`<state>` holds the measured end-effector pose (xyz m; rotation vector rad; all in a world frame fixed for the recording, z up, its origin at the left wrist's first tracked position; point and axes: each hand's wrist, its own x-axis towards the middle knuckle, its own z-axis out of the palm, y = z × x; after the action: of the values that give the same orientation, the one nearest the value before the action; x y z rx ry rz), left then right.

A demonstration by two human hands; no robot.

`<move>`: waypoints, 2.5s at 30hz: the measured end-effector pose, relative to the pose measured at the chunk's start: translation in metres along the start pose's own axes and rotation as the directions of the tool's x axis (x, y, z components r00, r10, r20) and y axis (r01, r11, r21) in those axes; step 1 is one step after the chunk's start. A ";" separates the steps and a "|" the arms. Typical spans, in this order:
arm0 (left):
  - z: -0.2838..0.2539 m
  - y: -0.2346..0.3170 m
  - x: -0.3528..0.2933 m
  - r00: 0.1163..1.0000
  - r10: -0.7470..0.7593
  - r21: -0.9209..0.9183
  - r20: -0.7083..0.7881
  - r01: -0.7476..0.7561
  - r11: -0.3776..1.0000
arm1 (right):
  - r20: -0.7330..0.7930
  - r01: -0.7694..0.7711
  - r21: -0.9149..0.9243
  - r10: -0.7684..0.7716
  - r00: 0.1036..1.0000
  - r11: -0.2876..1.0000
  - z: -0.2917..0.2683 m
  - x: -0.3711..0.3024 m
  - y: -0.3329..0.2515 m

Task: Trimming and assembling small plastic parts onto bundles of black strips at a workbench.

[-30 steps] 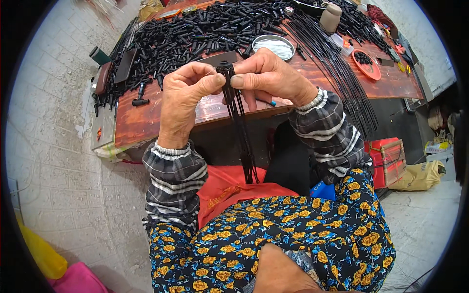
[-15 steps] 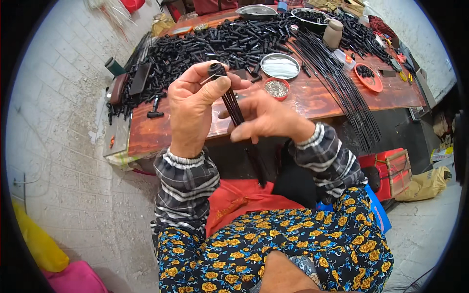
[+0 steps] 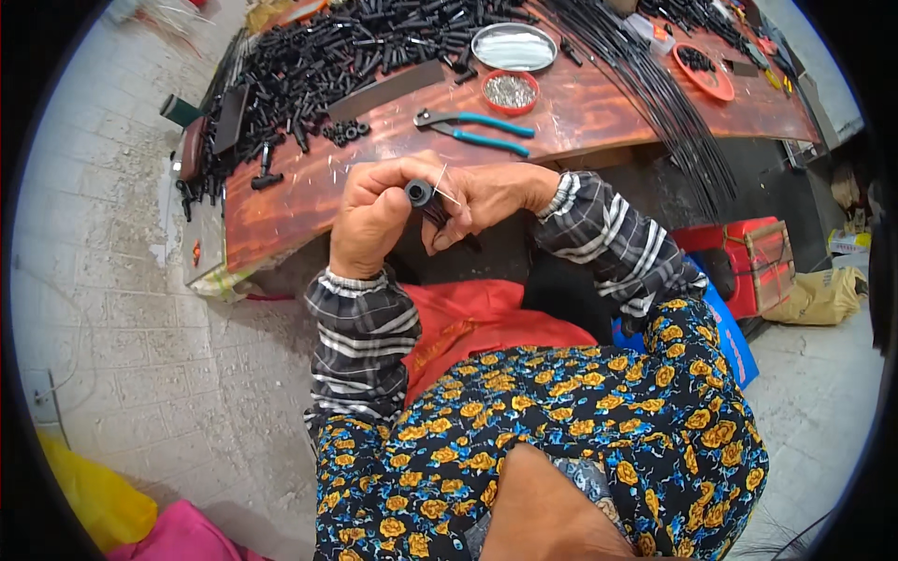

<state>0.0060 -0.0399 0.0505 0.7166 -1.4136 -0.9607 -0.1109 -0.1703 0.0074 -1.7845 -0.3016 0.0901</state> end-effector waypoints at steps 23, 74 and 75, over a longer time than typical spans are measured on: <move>0.029 -0.039 -0.026 0.814 -0.061 -0.354 -0.578 -0.182 0.917 | -0.626 0.110 0.013 -0.078 0.776 0.994 0.014 -0.012 -0.052; 0.036 -0.023 -0.066 0.774 -0.053 0.005 -0.631 0.073 0.997 | -0.639 -0.565 -0.731 -0.095 0.763 0.384 -0.067 0.001 0.022; 0.034 -0.026 -0.070 0.753 -0.054 -0.004 -0.656 0.069 0.998 | -0.632 -0.554 -0.735 -0.099 0.768 0.391 -0.069 -0.005 0.027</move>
<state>-0.0250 0.0139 -0.0030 1.0032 -0.7733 -0.6389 -0.0960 -0.2419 -0.0025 -2.8383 0.5343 -0.5521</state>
